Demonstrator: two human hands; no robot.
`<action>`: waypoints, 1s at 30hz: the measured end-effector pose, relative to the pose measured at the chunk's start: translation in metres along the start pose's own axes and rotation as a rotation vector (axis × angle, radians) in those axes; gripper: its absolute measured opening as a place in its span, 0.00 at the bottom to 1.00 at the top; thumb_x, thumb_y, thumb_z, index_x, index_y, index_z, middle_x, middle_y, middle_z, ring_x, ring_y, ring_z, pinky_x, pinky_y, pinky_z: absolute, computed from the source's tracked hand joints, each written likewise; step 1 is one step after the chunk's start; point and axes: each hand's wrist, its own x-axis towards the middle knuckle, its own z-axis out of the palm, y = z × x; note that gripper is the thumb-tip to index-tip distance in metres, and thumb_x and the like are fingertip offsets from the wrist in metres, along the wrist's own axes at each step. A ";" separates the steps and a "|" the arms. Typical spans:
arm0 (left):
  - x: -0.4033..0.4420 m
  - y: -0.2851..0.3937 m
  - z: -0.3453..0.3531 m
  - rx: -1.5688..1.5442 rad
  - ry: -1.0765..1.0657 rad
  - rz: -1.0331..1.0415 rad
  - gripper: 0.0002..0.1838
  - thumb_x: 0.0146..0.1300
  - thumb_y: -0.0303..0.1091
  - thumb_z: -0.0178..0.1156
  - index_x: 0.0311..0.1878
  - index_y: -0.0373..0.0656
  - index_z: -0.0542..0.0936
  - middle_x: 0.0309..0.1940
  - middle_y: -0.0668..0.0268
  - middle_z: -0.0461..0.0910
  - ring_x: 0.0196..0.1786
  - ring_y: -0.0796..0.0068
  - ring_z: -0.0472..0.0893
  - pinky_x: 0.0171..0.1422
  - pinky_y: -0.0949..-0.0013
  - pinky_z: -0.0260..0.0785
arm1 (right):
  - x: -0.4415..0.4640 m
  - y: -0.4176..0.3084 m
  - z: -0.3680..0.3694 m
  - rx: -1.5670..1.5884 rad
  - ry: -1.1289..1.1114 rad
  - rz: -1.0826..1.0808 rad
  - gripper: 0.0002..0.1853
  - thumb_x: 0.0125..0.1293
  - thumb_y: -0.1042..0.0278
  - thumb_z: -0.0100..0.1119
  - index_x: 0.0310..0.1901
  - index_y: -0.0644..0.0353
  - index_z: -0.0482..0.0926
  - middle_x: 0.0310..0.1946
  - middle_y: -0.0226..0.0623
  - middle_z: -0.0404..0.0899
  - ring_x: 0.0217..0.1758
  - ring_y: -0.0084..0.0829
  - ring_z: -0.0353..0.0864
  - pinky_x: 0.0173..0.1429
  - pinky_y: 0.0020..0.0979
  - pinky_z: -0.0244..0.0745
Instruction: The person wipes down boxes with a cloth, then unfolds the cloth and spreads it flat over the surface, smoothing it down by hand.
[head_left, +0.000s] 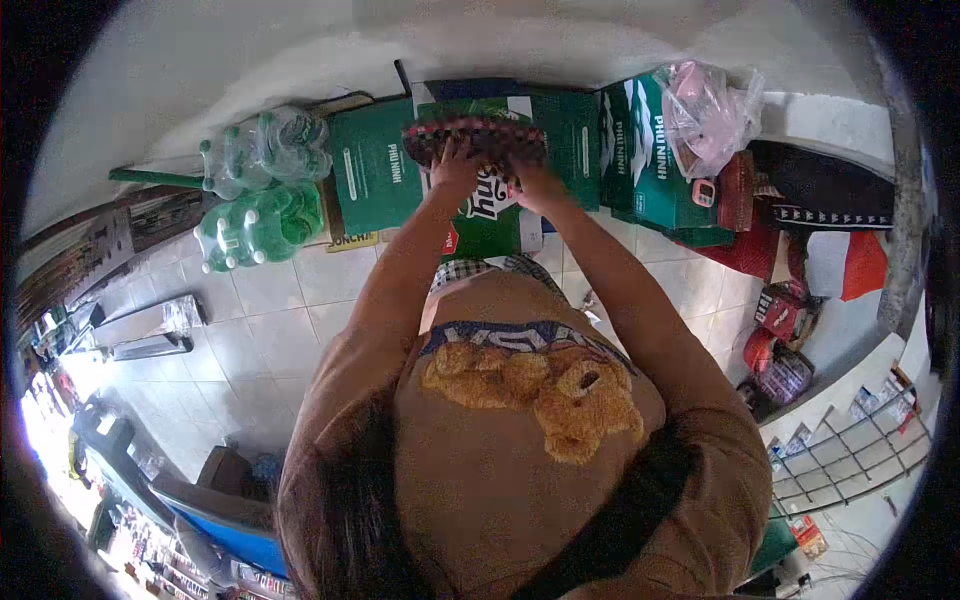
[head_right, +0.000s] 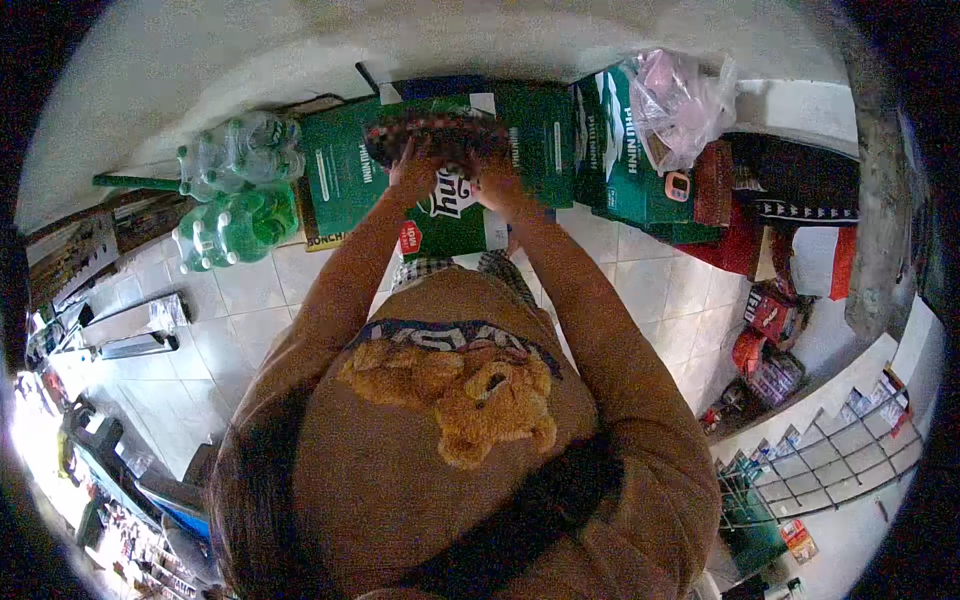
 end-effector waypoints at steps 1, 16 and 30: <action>-0.014 0.006 0.000 0.013 -0.021 0.021 0.24 0.61 0.42 0.51 0.62 0.73 0.68 0.73 0.73 0.45 0.75 0.58 0.41 0.70 0.41 0.47 | -0.006 -0.003 0.012 0.019 0.133 -0.011 0.38 0.57 0.62 0.58 0.68 0.57 0.54 0.63 0.51 0.61 0.63 0.48 0.64 0.63 0.44 0.63; -0.116 0.016 0.056 -0.946 -0.202 0.195 0.16 0.62 0.38 0.54 0.53 0.50 0.77 0.54 0.57 0.75 0.56 0.59 0.74 0.57 0.59 0.68 | -0.102 0.056 0.148 0.666 -0.155 -0.100 0.26 0.64 0.60 0.54 0.62 0.57 0.65 0.60 0.45 0.68 0.61 0.40 0.68 0.64 0.41 0.59; -0.163 0.110 -0.086 -0.987 0.156 0.067 0.15 0.62 0.40 0.55 0.43 0.38 0.78 0.32 0.53 0.80 0.36 0.65 0.80 0.42 0.62 0.70 | -0.128 0.014 -0.041 0.925 -0.087 -0.309 0.18 0.56 0.70 0.62 0.48 0.64 0.71 0.40 0.35 0.77 0.45 0.26 0.75 0.51 0.30 0.71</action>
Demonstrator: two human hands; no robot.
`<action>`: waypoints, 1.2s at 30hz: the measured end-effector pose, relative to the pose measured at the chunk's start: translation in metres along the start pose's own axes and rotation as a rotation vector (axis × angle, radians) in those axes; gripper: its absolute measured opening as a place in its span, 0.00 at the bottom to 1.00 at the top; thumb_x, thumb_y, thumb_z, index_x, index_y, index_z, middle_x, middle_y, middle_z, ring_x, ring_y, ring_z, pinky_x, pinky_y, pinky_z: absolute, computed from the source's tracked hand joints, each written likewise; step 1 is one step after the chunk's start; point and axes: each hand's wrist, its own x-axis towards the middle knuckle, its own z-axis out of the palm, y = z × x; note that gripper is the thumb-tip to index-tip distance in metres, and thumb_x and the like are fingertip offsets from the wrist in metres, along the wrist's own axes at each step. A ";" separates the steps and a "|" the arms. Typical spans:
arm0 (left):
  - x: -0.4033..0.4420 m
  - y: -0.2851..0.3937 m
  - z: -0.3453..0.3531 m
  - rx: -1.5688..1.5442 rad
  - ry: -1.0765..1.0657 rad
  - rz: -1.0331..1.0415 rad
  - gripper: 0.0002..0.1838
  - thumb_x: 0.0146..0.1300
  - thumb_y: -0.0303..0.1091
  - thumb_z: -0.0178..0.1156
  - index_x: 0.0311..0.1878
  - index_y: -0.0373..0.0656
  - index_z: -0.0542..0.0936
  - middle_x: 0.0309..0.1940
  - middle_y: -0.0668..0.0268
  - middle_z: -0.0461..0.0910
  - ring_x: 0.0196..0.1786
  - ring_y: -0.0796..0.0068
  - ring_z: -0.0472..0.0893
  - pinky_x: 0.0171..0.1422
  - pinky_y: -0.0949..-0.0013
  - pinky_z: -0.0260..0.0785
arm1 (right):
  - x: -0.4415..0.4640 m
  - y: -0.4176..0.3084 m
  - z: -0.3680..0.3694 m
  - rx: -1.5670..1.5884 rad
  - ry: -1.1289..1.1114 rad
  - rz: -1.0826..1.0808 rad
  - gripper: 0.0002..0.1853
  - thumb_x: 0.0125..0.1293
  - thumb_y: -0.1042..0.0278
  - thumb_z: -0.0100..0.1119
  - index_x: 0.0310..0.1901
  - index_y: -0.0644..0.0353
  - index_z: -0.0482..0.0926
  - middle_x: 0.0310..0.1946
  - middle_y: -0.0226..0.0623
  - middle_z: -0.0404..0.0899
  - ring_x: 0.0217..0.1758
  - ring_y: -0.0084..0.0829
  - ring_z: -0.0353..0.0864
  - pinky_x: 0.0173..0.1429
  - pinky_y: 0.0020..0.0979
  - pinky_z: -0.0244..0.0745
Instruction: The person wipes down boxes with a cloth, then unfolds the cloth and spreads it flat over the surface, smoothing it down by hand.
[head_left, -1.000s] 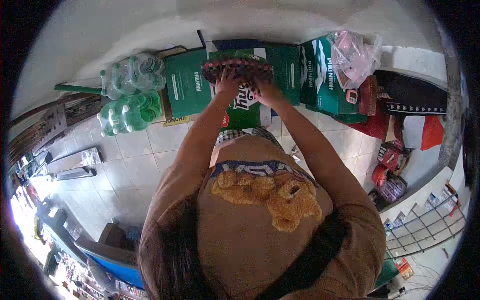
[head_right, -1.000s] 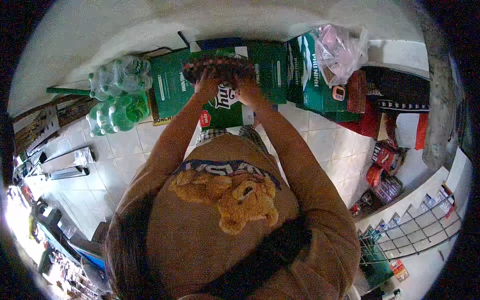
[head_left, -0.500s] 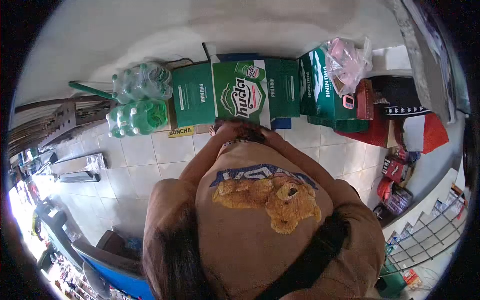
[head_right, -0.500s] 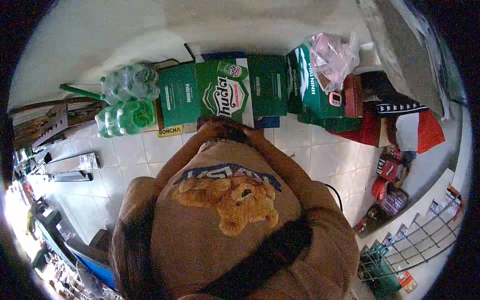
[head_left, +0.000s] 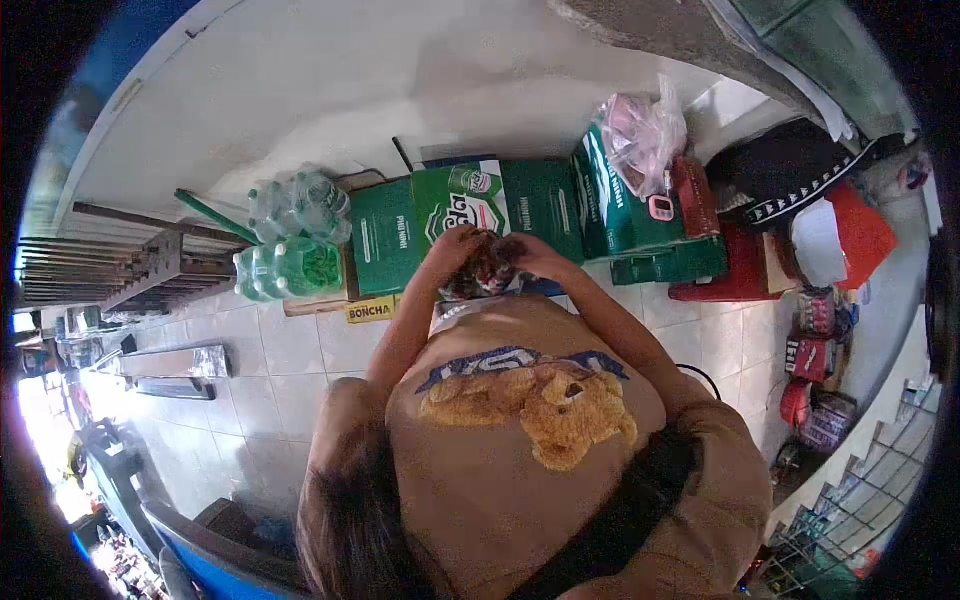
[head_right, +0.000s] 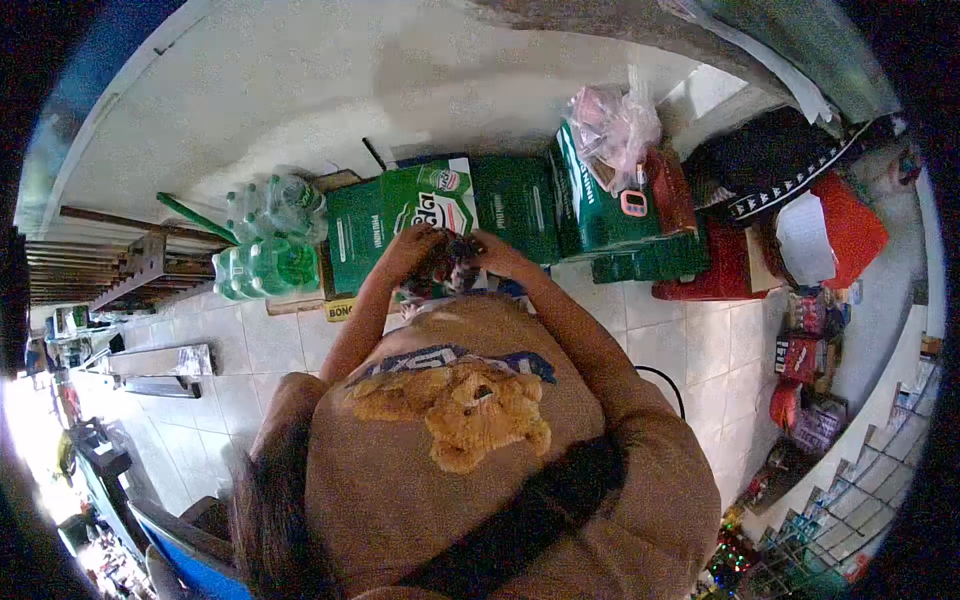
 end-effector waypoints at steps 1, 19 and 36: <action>-0.006 0.008 -0.001 0.006 0.015 0.005 0.15 0.62 0.40 0.55 0.43 0.38 0.78 0.32 0.53 0.80 0.36 0.65 0.80 0.42 0.62 0.70 | -0.008 -0.018 -0.009 -0.004 -0.007 -0.015 0.18 0.56 0.70 0.62 0.48 0.64 0.71 0.40 0.35 0.77 0.45 0.26 0.75 0.51 0.30 0.71; -0.078 0.038 0.015 0.061 0.162 0.347 0.28 0.51 0.37 0.64 0.58 0.50 0.73 0.40 0.49 0.79 0.43 0.47 0.78 0.45 0.57 0.71 | -0.035 -0.150 -0.011 -0.100 -0.275 -0.168 0.22 0.54 0.58 0.66 0.45 0.63 0.73 0.39 0.39 0.77 0.45 0.27 0.74 0.52 0.29 0.67; -0.053 -0.036 -0.106 0.330 0.001 0.267 0.15 0.53 0.31 0.61 0.46 0.48 0.80 0.37 0.58 0.82 0.41 0.57 0.81 0.43 0.62 0.73 | -0.069 -0.202 0.004 -0.456 0.059 0.034 0.21 0.51 0.68 0.66 0.47 0.62 0.73 0.36 0.39 0.77 0.40 0.27 0.76 0.45 0.30 0.70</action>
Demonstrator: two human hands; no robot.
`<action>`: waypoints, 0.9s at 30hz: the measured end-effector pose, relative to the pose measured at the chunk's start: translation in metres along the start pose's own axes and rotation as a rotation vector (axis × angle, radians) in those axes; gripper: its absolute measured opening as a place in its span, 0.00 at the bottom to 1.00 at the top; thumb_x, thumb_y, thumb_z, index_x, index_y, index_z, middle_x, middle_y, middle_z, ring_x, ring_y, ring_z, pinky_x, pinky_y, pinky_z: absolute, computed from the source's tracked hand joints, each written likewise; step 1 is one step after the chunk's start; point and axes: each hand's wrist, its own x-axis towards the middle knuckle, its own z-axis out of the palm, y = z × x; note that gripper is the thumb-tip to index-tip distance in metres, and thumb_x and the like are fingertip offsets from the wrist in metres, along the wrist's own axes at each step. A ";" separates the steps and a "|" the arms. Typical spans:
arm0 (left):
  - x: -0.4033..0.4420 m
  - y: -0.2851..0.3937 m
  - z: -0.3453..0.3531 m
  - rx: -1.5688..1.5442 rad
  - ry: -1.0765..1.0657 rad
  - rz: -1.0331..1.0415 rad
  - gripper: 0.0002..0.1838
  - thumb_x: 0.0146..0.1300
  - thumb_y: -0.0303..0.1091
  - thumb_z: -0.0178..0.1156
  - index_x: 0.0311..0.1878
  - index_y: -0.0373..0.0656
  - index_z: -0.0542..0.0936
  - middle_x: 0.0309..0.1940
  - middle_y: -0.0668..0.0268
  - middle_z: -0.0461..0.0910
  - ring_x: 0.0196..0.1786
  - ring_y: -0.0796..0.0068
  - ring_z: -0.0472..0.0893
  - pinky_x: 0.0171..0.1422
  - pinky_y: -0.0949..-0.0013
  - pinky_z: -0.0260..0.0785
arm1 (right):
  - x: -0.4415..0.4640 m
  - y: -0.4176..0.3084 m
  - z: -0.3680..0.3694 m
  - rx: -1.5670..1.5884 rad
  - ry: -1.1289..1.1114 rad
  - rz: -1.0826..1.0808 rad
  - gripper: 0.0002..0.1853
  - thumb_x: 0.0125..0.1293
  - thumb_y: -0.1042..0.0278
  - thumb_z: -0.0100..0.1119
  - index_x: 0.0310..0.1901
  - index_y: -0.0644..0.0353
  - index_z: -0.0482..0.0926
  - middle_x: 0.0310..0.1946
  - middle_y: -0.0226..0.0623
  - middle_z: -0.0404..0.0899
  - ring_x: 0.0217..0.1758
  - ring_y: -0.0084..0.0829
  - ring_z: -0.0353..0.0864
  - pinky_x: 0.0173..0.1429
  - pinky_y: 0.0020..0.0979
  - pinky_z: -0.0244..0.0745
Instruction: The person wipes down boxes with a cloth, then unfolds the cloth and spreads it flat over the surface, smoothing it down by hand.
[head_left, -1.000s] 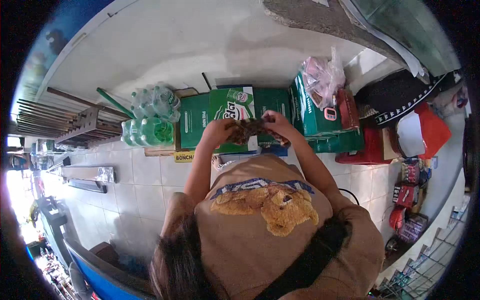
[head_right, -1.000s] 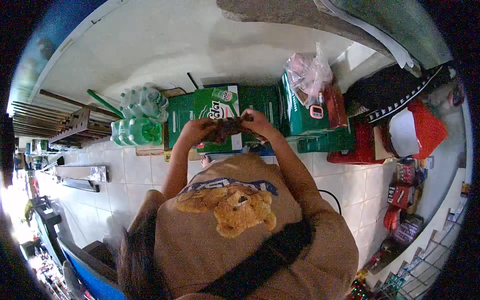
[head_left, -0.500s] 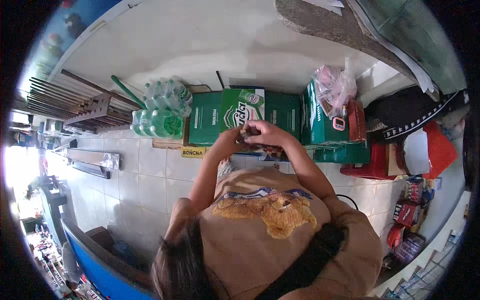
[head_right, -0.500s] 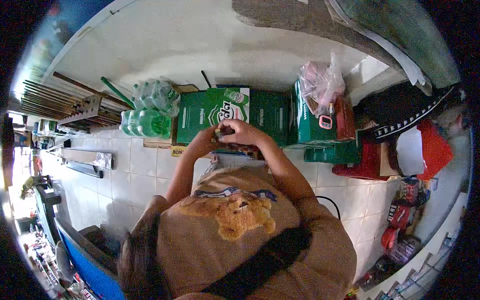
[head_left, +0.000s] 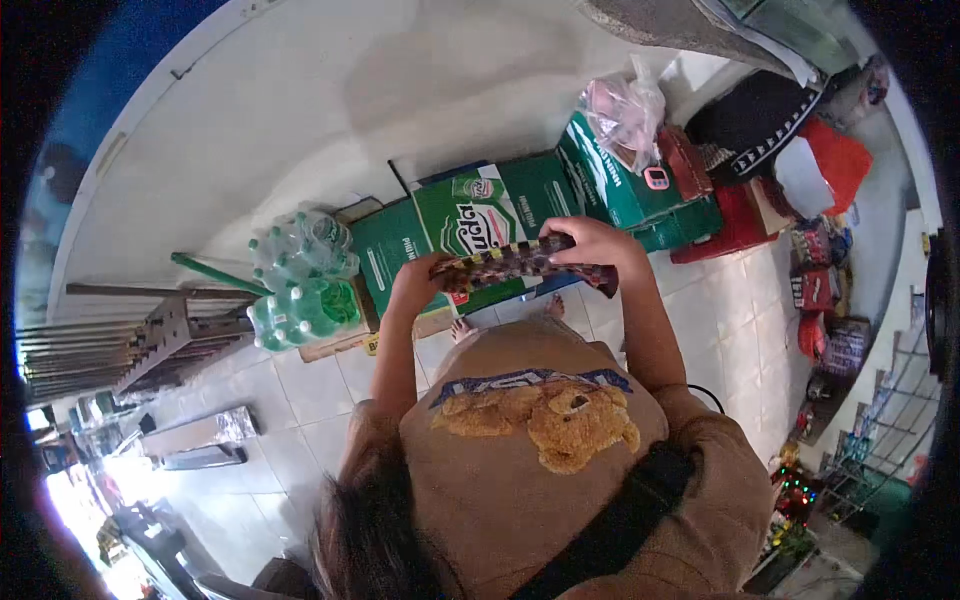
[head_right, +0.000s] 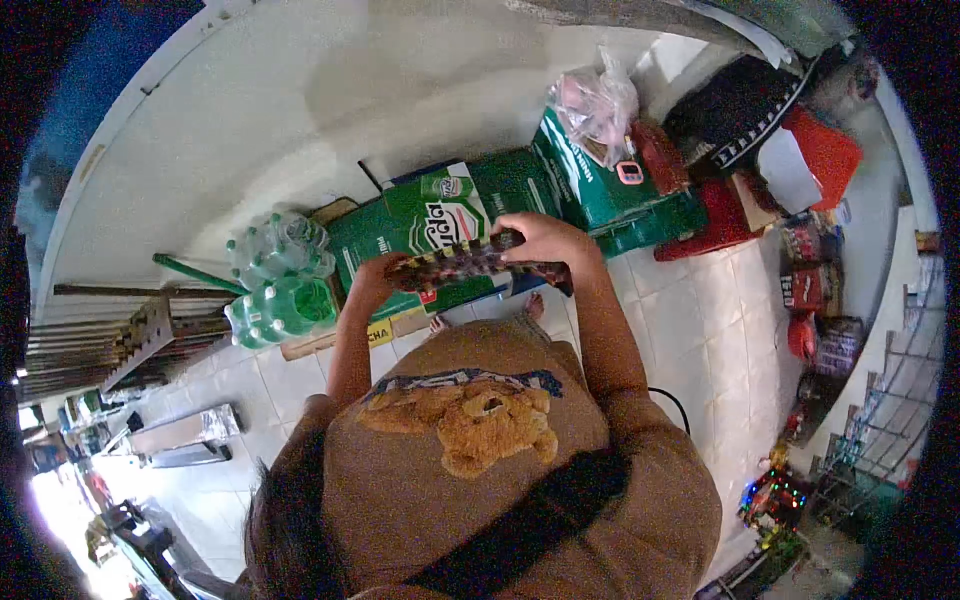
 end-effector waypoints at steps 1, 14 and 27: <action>0.004 0.000 -0.004 -0.059 -0.006 0.006 0.15 0.53 0.31 0.60 0.46 0.48 0.79 0.37 0.58 0.82 0.41 0.58 0.81 0.43 0.62 0.73 | -0.005 0.011 0.004 0.002 0.015 0.024 0.21 0.51 0.68 0.66 0.47 0.62 0.73 0.36 0.39 0.77 0.40 0.27 0.76 0.45 0.30 0.70; 0.014 0.057 0.019 -0.244 -0.050 -0.011 0.11 0.61 0.35 0.60 0.44 0.41 0.82 0.29 0.62 0.81 0.30 0.76 0.78 0.35 0.72 0.70 | -0.067 0.184 0.030 -0.249 0.282 0.195 0.20 0.46 0.66 0.65 0.42 0.63 0.73 0.38 0.47 0.76 0.44 0.42 0.76 0.47 0.37 0.71; 0.001 0.123 0.198 -0.009 -0.127 -0.003 0.28 0.54 0.41 0.65 0.58 0.45 0.72 0.47 0.55 0.79 0.49 0.61 0.79 0.52 0.62 0.70 | -0.121 0.135 -0.013 0.185 -0.080 0.137 0.13 0.56 0.62 0.60 0.37 0.61 0.73 0.26 0.33 0.74 0.29 0.25 0.74 0.34 0.30 0.69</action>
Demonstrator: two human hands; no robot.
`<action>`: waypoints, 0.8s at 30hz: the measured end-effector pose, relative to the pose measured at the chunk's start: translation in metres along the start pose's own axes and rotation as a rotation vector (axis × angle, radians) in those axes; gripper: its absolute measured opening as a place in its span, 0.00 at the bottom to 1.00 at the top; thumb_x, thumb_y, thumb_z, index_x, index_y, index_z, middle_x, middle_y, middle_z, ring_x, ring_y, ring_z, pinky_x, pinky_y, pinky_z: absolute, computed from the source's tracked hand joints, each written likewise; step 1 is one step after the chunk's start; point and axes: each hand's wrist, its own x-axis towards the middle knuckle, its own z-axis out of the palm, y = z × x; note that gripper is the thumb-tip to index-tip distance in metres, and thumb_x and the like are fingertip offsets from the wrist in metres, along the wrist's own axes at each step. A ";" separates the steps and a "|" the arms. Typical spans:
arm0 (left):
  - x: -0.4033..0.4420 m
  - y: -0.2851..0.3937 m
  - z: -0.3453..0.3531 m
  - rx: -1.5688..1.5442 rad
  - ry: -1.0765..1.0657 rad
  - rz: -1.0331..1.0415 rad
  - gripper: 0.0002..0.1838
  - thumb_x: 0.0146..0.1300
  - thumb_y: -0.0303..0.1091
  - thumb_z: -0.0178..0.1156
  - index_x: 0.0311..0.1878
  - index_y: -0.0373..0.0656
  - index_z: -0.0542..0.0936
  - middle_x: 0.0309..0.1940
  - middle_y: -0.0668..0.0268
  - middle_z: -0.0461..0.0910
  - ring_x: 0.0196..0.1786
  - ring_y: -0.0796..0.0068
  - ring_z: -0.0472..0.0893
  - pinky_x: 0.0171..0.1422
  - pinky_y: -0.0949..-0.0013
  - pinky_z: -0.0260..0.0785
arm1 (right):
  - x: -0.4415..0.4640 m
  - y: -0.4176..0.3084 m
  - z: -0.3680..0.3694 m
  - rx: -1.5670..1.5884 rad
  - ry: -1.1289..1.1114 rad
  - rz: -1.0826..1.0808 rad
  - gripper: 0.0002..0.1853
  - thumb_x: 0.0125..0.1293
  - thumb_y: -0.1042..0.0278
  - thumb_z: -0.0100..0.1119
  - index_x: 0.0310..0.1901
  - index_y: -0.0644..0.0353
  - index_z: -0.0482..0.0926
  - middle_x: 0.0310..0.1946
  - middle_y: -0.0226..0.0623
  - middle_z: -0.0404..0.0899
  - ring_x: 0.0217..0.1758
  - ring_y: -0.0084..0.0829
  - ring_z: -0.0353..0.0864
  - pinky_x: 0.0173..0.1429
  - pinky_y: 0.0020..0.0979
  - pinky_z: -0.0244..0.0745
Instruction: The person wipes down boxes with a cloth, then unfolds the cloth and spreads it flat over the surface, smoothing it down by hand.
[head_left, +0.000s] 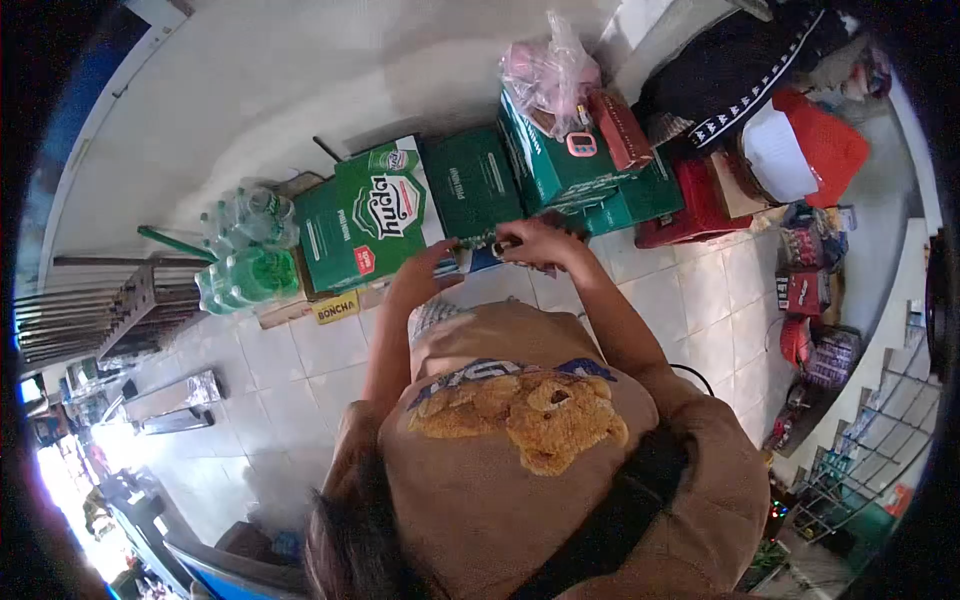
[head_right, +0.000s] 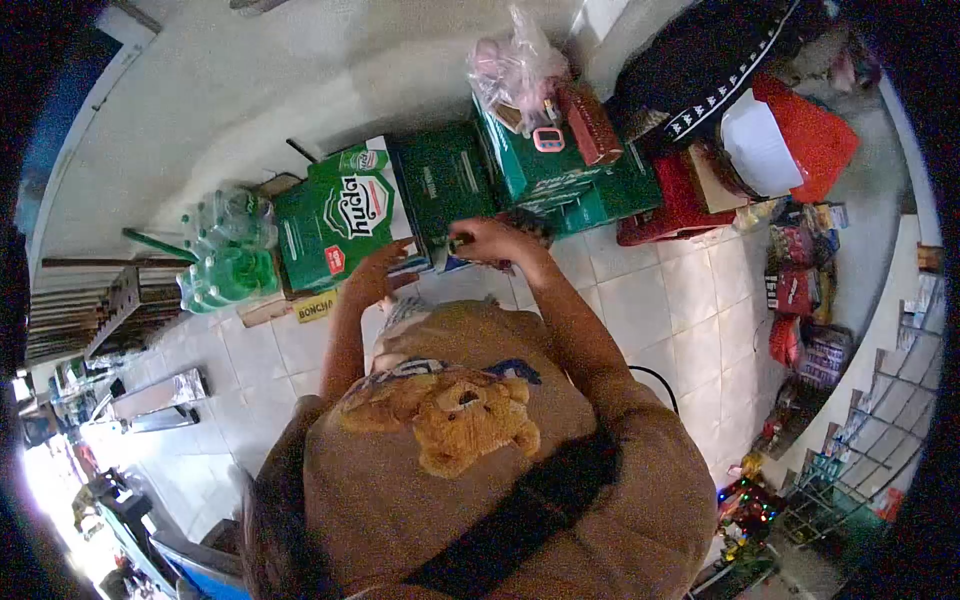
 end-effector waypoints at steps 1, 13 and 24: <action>0.000 0.006 0.013 0.126 0.024 0.165 0.32 0.53 0.43 0.66 0.61 0.45 0.69 0.51 0.53 0.77 0.54 0.57 0.76 0.56 0.58 0.68 | 0.003 0.004 0.004 0.005 -0.023 0.000 0.13 0.56 0.62 0.60 0.37 0.61 0.73 0.26 0.33 0.74 0.29 0.25 0.74 0.34 0.30 0.69; 0.017 0.019 0.019 0.000 0.155 -0.156 0.14 0.55 0.31 0.54 0.46 0.43 0.74 0.37 0.47 0.78 0.41 0.45 0.78 0.42 0.51 0.70 | 0.023 -0.009 -0.009 0.022 0.051 -0.292 0.23 0.58 0.52 0.63 0.40 0.68 0.75 0.33 0.39 0.77 0.32 0.23 0.73 0.38 0.30 0.69; 0.018 -0.034 -0.011 0.013 0.532 -0.041 0.10 0.58 0.30 0.50 0.42 0.43 0.76 0.34 0.52 0.79 0.39 0.48 0.77 0.42 0.53 0.69 | 0.024 -0.031 -0.002 -0.215 -0.019 -0.121 0.20 0.54 0.60 0.68 0.41 0.64 0.71 0.27 0.32 0.73 0.30 0.18 0.73 0.29 0.27 0.69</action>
